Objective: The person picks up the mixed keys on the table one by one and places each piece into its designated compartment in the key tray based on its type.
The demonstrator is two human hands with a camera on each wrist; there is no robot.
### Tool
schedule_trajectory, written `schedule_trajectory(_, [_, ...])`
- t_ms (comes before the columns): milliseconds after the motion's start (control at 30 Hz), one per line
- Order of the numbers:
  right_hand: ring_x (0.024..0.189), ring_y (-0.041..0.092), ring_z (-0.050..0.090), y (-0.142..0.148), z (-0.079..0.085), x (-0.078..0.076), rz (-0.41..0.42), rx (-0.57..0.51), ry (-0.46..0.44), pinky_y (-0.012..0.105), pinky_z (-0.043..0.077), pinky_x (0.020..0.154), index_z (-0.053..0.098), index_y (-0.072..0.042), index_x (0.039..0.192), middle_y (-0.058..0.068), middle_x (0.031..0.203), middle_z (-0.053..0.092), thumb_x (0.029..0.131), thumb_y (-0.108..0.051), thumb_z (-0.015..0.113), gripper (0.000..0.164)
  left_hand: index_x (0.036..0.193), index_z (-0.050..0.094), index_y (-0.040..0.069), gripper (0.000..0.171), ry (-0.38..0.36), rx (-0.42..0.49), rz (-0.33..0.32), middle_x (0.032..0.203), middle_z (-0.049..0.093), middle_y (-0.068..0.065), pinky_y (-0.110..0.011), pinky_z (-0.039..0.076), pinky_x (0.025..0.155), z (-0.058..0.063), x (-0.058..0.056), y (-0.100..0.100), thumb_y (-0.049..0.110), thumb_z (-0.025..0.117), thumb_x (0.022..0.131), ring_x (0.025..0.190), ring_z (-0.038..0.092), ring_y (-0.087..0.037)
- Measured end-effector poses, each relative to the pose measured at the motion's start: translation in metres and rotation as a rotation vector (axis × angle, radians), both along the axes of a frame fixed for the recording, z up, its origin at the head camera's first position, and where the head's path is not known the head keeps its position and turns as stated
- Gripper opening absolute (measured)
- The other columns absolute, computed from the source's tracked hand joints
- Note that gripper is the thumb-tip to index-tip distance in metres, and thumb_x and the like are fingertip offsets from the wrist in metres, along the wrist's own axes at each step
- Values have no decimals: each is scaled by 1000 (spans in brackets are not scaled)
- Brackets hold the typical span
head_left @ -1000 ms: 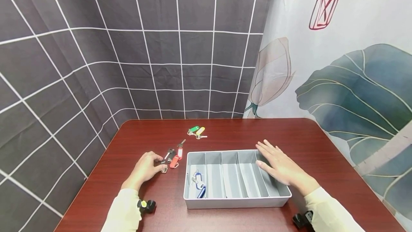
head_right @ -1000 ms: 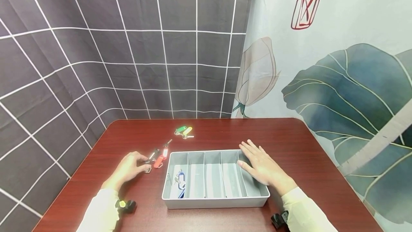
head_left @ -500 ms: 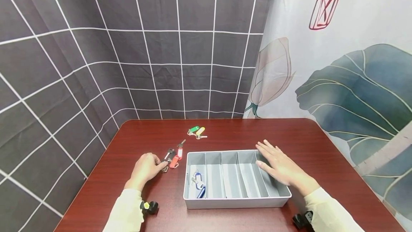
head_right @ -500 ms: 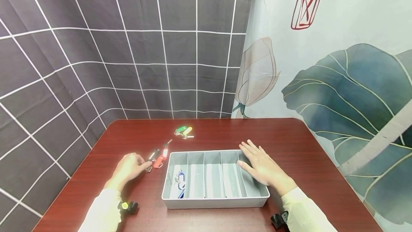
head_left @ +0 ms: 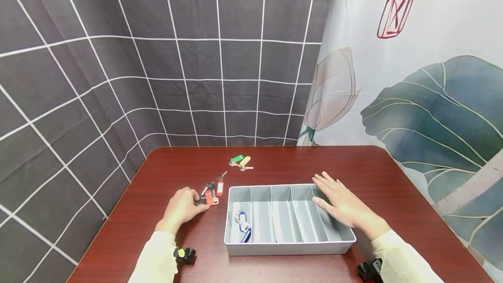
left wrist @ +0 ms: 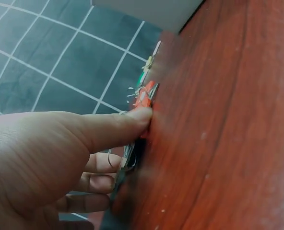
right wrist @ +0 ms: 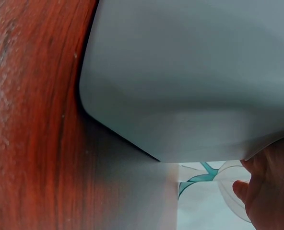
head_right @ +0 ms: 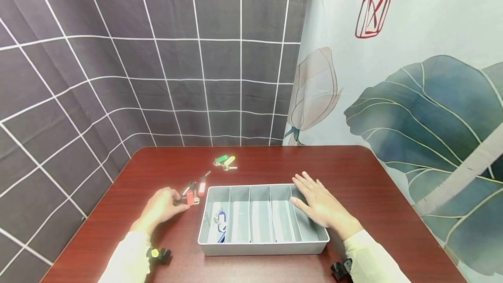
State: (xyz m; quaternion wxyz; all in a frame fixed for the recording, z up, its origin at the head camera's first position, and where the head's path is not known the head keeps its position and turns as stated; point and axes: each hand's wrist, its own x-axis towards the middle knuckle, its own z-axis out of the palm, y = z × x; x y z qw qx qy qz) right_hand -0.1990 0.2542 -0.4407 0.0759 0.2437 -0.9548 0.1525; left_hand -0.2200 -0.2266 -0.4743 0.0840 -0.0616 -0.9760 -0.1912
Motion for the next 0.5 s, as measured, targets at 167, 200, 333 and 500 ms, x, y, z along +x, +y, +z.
schedule_trajectory(167, [143, 31, 20, 0, 0, 0, -2, 0, 1, 56, 20, 111, 40, -8, 146, 9, 152, 35, 96, -52, 49, 68, 79, 71, 7, 21, -12, -15, -11, 74, 55, -1, -41, 48, 67, 3, 0, -2, 25, 81, 73, 70, 51, -19])
schedule_trajectory(200, [144, 31, 20, 0, 0, 0, -3, 0, -1, 56, 20, 111, 40, -9, 146, 8, 152, 35, 96, -52, 49, 68, 79, 72, 7, 19, -10, -20, -14, 74, 55, 0, -42, 48, 68, 4, 0, -2, 23, 80, 73, 70, 51, -20])
schedule_trajectory(333, [144, 31, 20, -1, 1, 1, -4, 1, -2, 55, 20, 111, 39, -9, 147, 8, 153, 35, 96, -53, 48, 68, 78, 73, 8, 14, 6, -43, -36, 75, 56, 0, -43, 48, 72, 4, -1, -3, 20, 78, 75, 74, 53, -21])
schedule_trajectory(500, [144, 29, 19, -2, 3, 2, -7, 3, -9, 56, 19, 111, 39, -11, 147, 6, 152, 35, 95, -56, 46, 69, 78, 74, 10, 8, 43, -46, -39, 75, 58, 1, -43, 48, 74, 2, -3, -6, 17, 74, 78, 79, 55, -23])
